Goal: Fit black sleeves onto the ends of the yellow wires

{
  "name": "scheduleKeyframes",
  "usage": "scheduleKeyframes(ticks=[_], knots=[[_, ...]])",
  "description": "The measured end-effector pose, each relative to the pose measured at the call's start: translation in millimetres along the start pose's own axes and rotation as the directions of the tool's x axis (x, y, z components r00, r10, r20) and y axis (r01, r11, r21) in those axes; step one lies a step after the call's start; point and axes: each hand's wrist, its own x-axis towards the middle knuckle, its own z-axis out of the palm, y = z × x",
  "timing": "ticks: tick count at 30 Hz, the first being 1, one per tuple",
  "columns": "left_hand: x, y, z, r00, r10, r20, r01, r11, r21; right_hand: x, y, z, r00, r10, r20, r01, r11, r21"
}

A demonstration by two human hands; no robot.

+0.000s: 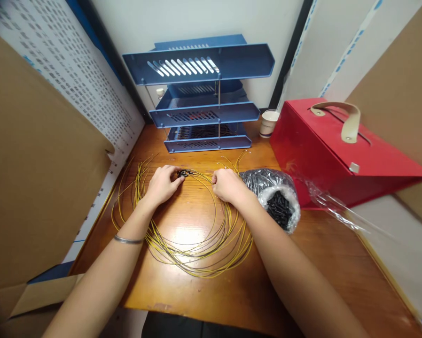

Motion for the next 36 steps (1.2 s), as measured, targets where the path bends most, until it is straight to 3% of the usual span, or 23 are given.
scheduleKeyframes(ticks=[5, 14, 18, 21, 27, 36], knots=[[5.1, -7.5, -1.3, 0.998, -0.069, 0.014, 0.07, 0.981, -0.181, 3.9, -1.4, -4.0, 0.999, 0.035, 0.004, -0.035, 0.999, -0.02], [16.7, -12.1, 5.7, 0.994, -0.104, -0.036, 0.096, 0.98, -0.172, 1.4, -0.1, -2.5, 0.999, 0.038, -0.012, -0.038, 0.999, -0.019], [10.5, -6.7, -3.1, 0.99, -0.111, -0.087, 0.094, 0.978, -0.187, -2.6, -6.4, -8.9, 0.996, 0.009, -0.083, -0.011, 1.0, -0.018], [1.5, 4.7, -17.2, 0.978, -0.079, -0.191, 0.03, 0.969, -0.245, -5.4, -11.5, -13.8, 0.986, -0.049, -0.16, 0.048, 0.999, -0.006], [-15.6, 32.1, -38.7, 0.935, 0.066, -0.348, -0.221, 0.878, -0.426, -13.9, -22.5, -26.7, 0.903, -0.305, -0.304, 0.385, 0.887, 0.255], [-23.9, 52.7, -31.2, 0.89, -0.019, -0.455, -0.308, 0.71, -0.634, -28.9, -36.0, -51.7, 0.871, -0.34, -0.354, 0.472, 0.778, 0.414]])
